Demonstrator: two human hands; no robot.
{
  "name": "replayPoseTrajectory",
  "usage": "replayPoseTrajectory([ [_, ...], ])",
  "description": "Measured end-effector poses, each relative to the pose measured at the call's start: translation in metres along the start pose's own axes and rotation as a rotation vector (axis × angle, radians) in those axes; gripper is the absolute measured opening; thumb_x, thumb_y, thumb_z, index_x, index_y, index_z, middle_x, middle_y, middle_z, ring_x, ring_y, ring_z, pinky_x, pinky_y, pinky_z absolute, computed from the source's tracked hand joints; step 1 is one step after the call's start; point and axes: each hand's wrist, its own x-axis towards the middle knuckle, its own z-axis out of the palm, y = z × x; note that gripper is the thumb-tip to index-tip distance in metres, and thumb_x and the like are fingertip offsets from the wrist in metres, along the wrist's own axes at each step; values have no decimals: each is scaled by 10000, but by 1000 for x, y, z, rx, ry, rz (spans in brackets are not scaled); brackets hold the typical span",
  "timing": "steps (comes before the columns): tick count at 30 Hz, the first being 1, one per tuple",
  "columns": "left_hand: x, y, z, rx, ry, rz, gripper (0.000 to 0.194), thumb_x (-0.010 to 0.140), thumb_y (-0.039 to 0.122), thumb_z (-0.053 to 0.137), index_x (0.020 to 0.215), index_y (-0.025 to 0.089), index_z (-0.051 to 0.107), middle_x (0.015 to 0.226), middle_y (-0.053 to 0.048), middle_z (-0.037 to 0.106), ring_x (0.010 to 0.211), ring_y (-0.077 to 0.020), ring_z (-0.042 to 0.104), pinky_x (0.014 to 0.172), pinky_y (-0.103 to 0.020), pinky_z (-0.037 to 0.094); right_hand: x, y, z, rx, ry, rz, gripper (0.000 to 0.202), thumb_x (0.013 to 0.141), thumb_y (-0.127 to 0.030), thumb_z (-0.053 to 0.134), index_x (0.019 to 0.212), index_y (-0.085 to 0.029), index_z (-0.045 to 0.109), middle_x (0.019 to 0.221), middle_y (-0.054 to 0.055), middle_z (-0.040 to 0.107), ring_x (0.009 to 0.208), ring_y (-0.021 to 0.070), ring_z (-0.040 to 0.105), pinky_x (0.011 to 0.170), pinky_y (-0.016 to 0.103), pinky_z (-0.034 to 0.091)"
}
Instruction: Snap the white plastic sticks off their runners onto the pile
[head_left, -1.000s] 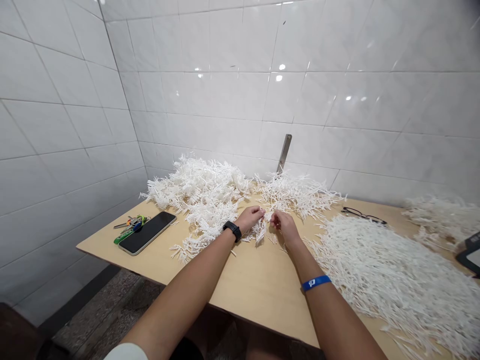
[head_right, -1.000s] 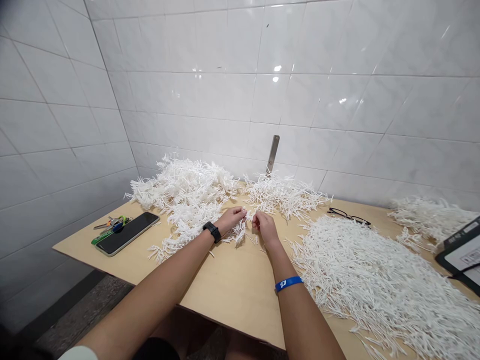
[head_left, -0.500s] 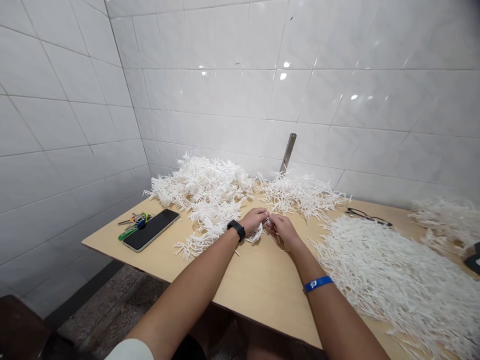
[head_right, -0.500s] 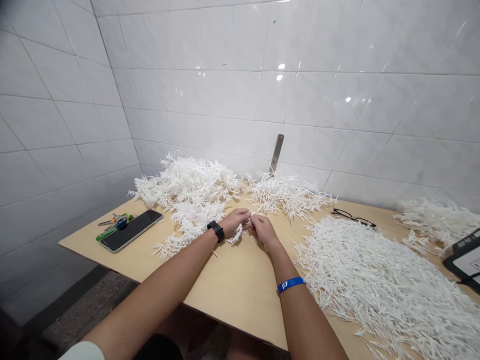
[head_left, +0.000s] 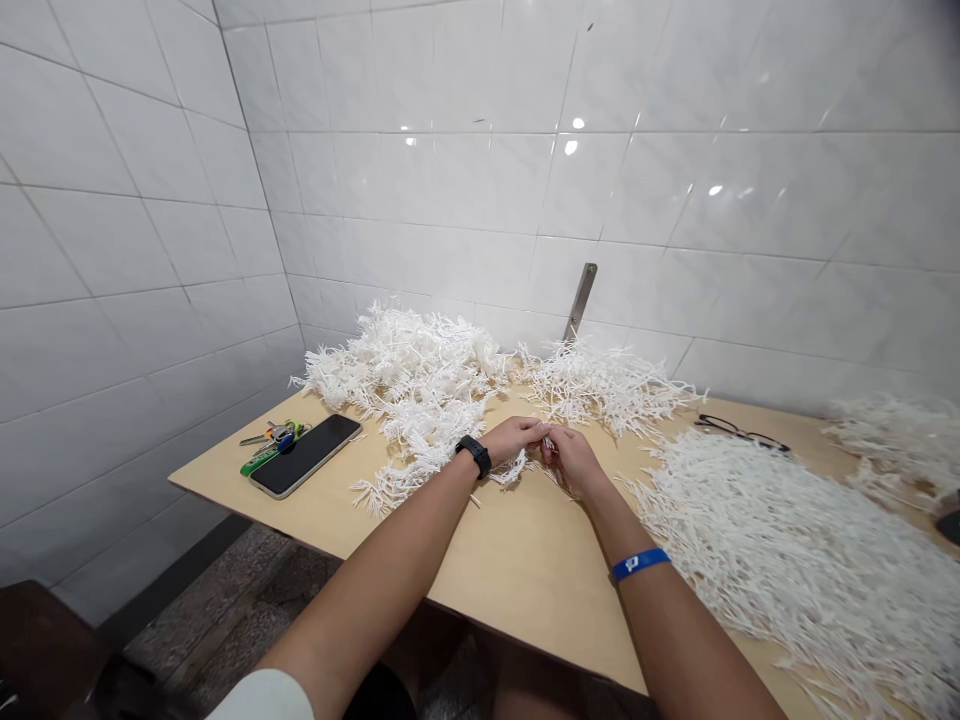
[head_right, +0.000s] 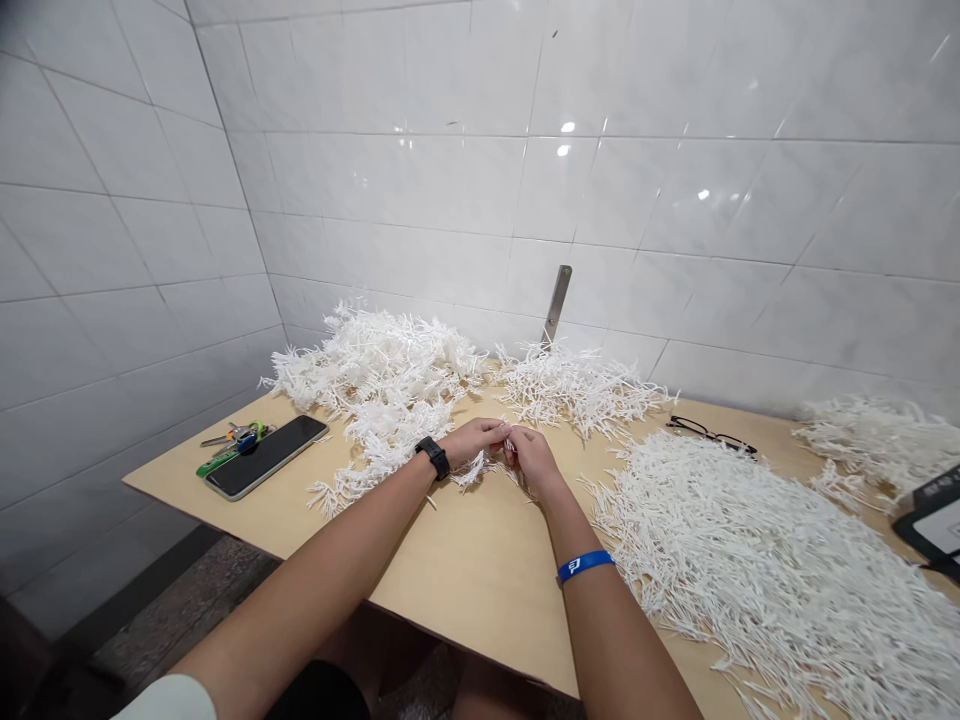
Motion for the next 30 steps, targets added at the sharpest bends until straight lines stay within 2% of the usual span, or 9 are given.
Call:
replayPoseTrajectory([
  [4,0,-2,0,-121,-24,-26,480,768,589,578,637,127,557,640,-37,579,606,-111,468,645,-267,355,1,-1,-1,15,-7,-18,331,724,-399,617,502,-186,494,449,-26,420,436,87,342,424,232,278],
  [9,-1,-2,-4,-254,158,-49,413,698,528,668,687,125,579,719,-40,587,679,-126,500,695,-272,371,3,-9,-17,52,13,-97,329,731,-351,559,480,-205,402,496,-23,418,507,105,387,510,246,354],
  [15,2,-2,-8,-66,316,4,449,793,560,533,631,141,547,656,-18,535,625,-116,449,665,-271,353,0,-13,-20,-20,-41,-142,150,692,-257,545,557,-191,542,612,19,538,557,125,427,519,257,342],
  [20,3,-2,-9,75,403,18,456,783,571,543,613,148,526,622,5,507,589,-103,411,623,-260,330,-4,-15,-13,-47,-82,-180,160,657,-213,490,499,-194,511,553,26,513,576,151,461,549,281,372],
  [25,2,0,-7,147,400,-12,458,747,590,573,629,148,543,621,9,513,578,-102,418,602,-255,330,-4,-15,-12,-99,32,-181,186,745,-314,516,604,-195,540,549,1,503,523,129,437,506,256,352],
  [27,2,0,-5,180,359,-42,493,753,625,536,626,149,543,608,8,514,555,-102,407,584,-258,324,-2,-12,-11,-126,55,-165,279,797,-427,519,642,-196,537,541,-10,488,490,119,409,475,246,326],
  [30,3,-2,-3,215,304,-75,579,777,692,424,591,151,517,573,5,494,534,-107,400,578,-269,325,0,-6,-8,-268,25,-132,462,812,-598,490,588,-194,498,507,-16,451,469,114,393,459,248,311],
])
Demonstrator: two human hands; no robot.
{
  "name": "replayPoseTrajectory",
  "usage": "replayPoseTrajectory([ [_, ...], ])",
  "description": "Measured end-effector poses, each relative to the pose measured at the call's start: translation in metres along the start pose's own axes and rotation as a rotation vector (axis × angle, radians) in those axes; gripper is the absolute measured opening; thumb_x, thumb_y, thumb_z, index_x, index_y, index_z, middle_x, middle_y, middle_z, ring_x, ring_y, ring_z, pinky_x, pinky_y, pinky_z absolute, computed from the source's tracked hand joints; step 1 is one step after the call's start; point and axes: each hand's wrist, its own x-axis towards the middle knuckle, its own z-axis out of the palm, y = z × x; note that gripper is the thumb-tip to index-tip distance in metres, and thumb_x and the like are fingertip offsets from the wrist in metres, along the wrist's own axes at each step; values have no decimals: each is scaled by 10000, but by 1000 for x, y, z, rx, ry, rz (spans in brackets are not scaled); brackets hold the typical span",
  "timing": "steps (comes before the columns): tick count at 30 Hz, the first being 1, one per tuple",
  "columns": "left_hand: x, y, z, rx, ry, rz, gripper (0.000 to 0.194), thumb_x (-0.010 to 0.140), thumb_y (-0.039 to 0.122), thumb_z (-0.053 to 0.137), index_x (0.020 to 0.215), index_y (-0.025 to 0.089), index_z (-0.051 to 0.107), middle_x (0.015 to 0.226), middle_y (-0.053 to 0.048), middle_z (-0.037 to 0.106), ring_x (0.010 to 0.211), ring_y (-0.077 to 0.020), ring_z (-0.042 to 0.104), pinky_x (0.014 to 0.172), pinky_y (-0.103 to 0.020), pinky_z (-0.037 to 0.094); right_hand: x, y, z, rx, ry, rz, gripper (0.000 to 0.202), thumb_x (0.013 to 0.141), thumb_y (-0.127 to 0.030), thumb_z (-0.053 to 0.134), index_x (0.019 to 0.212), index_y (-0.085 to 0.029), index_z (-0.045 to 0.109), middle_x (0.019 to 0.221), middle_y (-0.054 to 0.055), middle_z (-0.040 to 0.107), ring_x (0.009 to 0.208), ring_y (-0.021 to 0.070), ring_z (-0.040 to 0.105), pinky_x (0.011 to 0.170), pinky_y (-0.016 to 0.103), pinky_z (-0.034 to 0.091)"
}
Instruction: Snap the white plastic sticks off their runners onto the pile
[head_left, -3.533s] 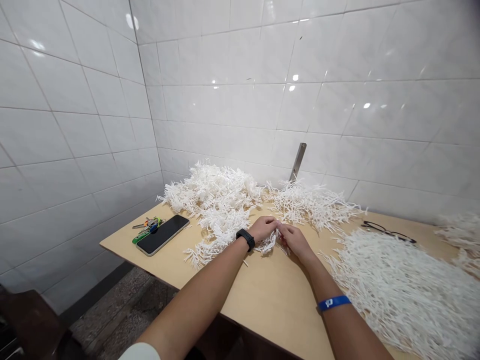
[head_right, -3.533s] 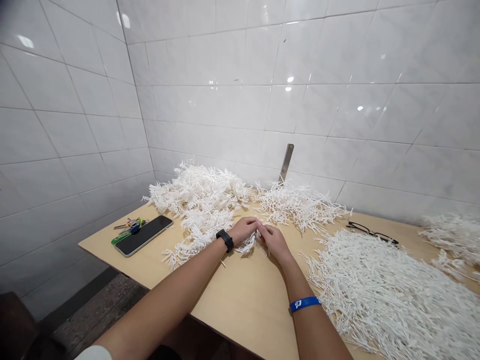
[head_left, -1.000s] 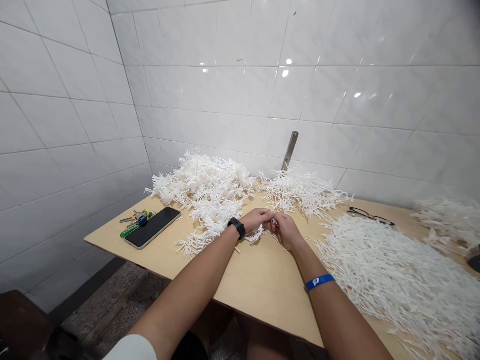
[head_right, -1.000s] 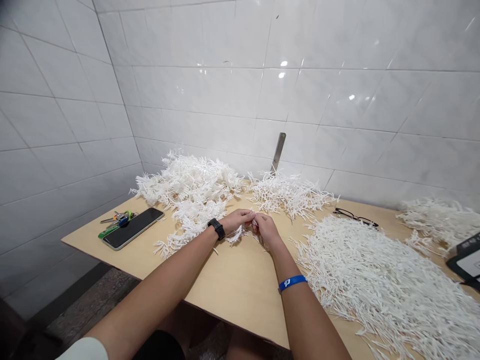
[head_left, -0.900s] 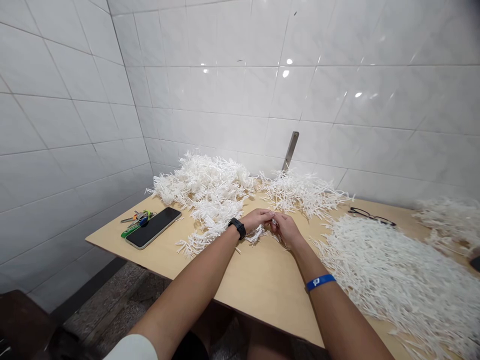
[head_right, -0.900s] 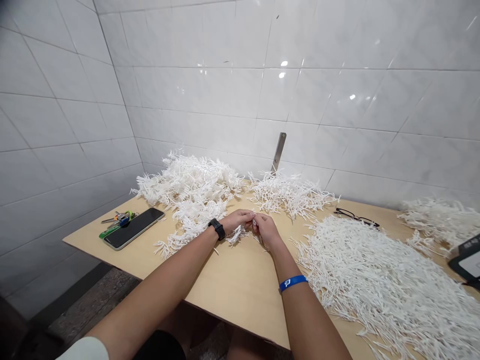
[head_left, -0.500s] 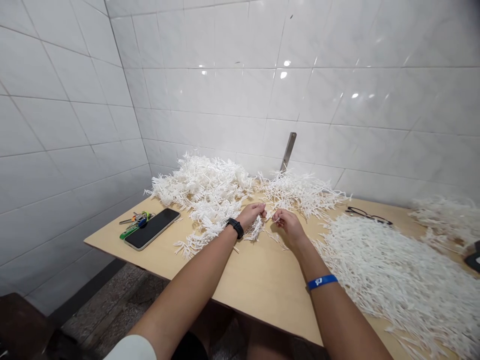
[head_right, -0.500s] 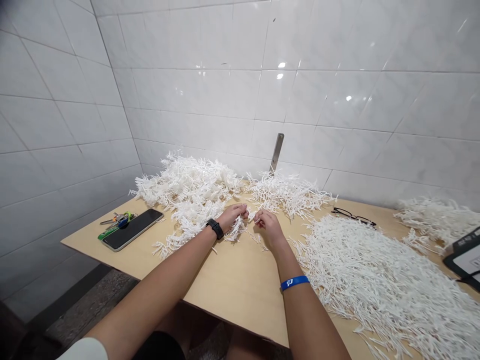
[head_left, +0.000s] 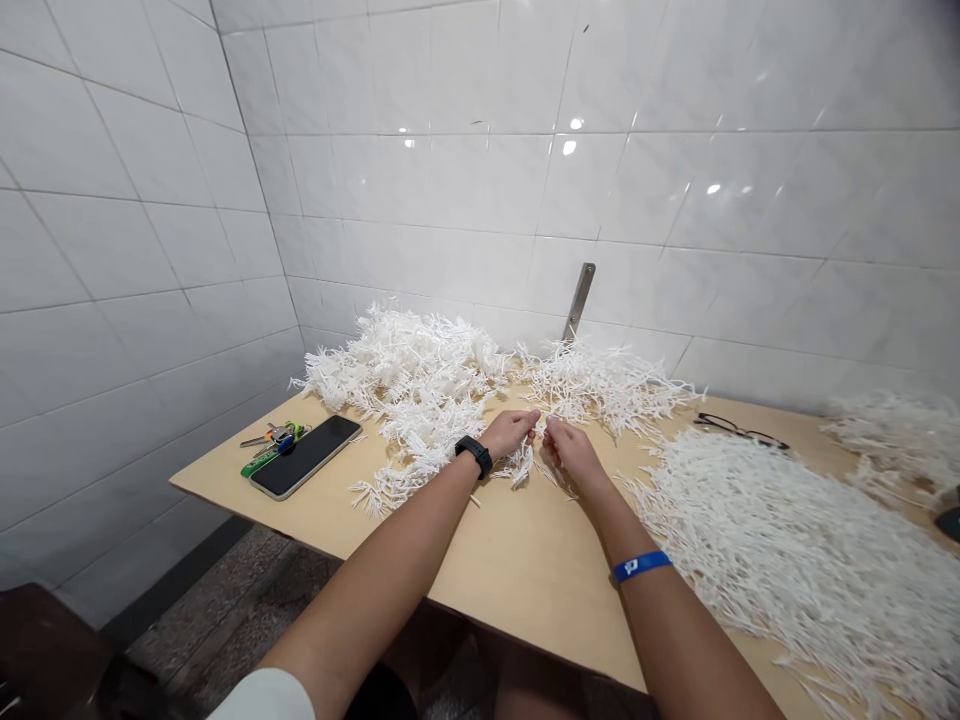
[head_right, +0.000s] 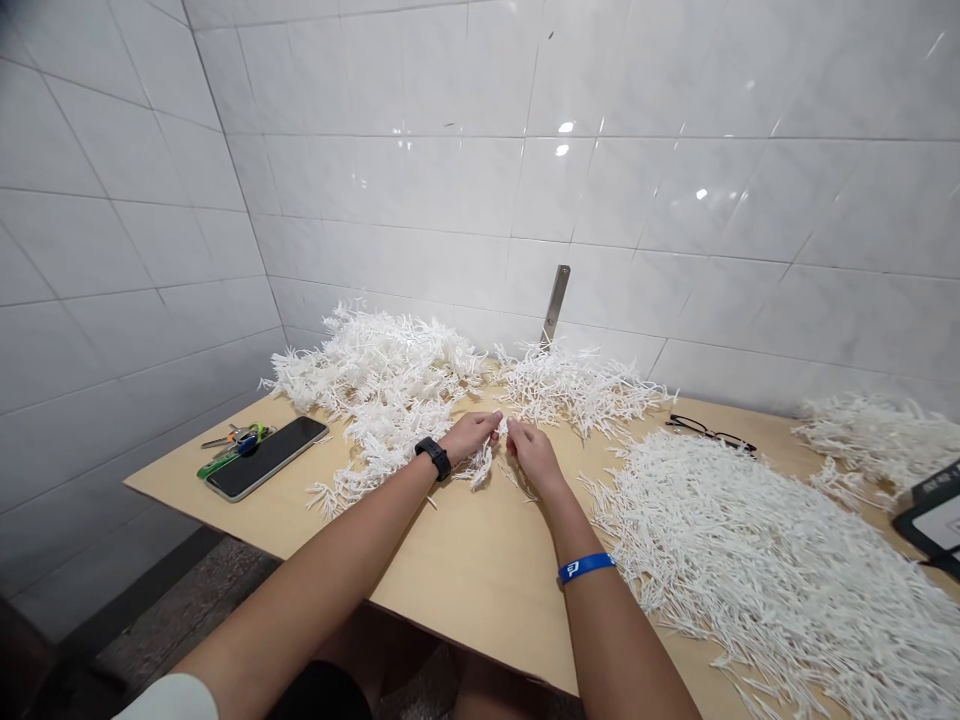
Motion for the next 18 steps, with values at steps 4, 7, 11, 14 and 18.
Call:
replayPoseTrajectory([
  [4,0,-3,3,-10,-56,12,602,755,722,424,575,152,493,551,15,454,560,-113,399,588,-275,325,-2,1,4,-196,-89,-28,514,768,-665,519,578,-188,501,493,-25,452,475,114,406,470,250,315],
  [7,1,-4,4,-38,-60,15,589,742,720,448,570,157,474,555,17,448,563,-111,390,585,-277,319,-4,-2,6,-149,-115,-36,505,746,-658,556,568,-190,483,476,-35,440,449,102,379,448,246,292],
  [11,2,-5,5,-80,-48,-12,592,732,726,455,541,165,457,525,9,449,544,-118,396,576,-288,312,-7,-5,12,66,-163,21,470,762,-586,581,529,-205,433,425,-46,393,394,86,328,406,240,244],
  [14,1,-5,5,-182,-109,-14,583,735,721,471,547,170,467,509,2,454,541,-125,406,575,-293,314,-7,-6,17,158,-148,62,447,769,-506,584,486,-212,402,396,-39,383,376,85,309,393,239,226],
  [18,0,-2,0,-381,-89,-25,571,753,701,502,530,188,386,480,25,382,500,-100,352,554,-285,306,-6,-9,13,225,-76,26,384,772,-430,543,494,-221,379,439,-22,401,443,108,363,442,246,301],
])
